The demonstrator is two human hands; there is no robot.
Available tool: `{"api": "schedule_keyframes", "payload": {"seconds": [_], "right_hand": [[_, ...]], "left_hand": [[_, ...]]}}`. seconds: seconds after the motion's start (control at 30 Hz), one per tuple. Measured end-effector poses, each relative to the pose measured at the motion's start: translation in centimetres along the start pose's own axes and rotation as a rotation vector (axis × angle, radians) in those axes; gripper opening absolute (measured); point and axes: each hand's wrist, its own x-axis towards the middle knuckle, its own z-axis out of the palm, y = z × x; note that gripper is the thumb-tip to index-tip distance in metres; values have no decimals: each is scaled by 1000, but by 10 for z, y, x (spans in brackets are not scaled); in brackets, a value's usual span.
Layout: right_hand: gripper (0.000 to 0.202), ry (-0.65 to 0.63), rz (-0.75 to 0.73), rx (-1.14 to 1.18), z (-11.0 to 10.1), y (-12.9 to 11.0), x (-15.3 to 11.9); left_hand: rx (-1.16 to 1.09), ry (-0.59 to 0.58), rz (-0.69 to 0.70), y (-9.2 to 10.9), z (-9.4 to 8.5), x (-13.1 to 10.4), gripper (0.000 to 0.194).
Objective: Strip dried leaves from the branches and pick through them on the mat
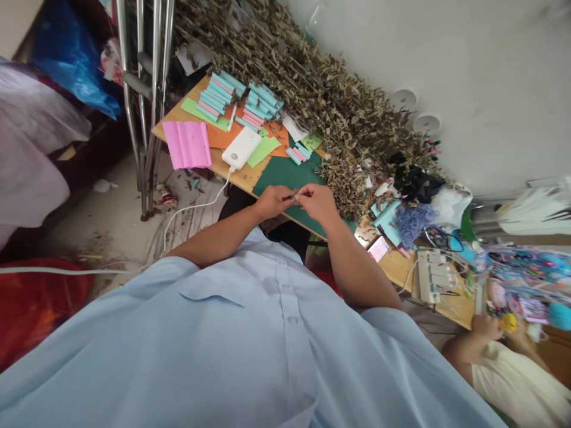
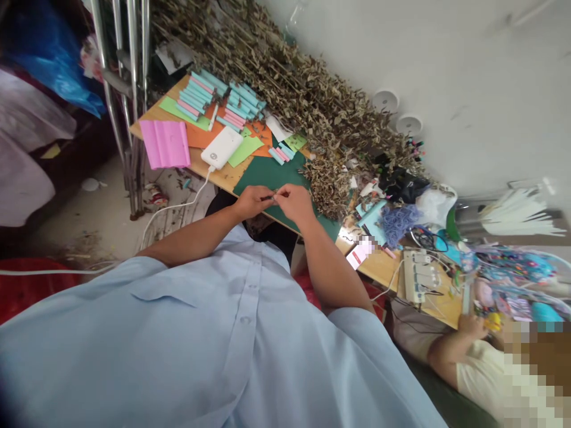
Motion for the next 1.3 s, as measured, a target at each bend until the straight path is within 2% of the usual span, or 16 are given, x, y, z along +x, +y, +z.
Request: {"api": "schedule_keyframes", "payload": {"seconds": [0.13, 0.2, 0.37, 0.47, 0.57, 0.87, 1.07, 1.17, 1.3], "right_hand": [[12, -30, -212, -125, -6, -8, -10], [13, -39, -218, -133, -7, -9, -13], [5, -42, 11, 57, -2, -5, -8], [14, -60, 198, 245, -1, -5, -2], [19, -109, 361, 325, -4, -10, 2], [22, -187, 485, 250, -3, -29, 19], [18, -187, 383, 233, -6, -29, 15], [11, -135, 281, 261, -8, -23, 4], [3, -47, 147, 115, -4, -14, -1]], "left_hand": [[-3, 27, 7, 3, -1, 0, 49], [-17, 28, 12, 5, -3, 0, 50], [-70, -27, 48, 4, -7, -1, 50], [-80, -38, 33, 2, -8, -1, 51], [-86, -8, 16, 1, -6, -1, 52], [-92, 1, 71, 0, -4, -1, 50], [-11, 32, 81, -2, -5, -3, 50], [-3, 51, 98, -2, -4, -4, 48], [17, 59, 87, -2, -2, -5, 46]]}}
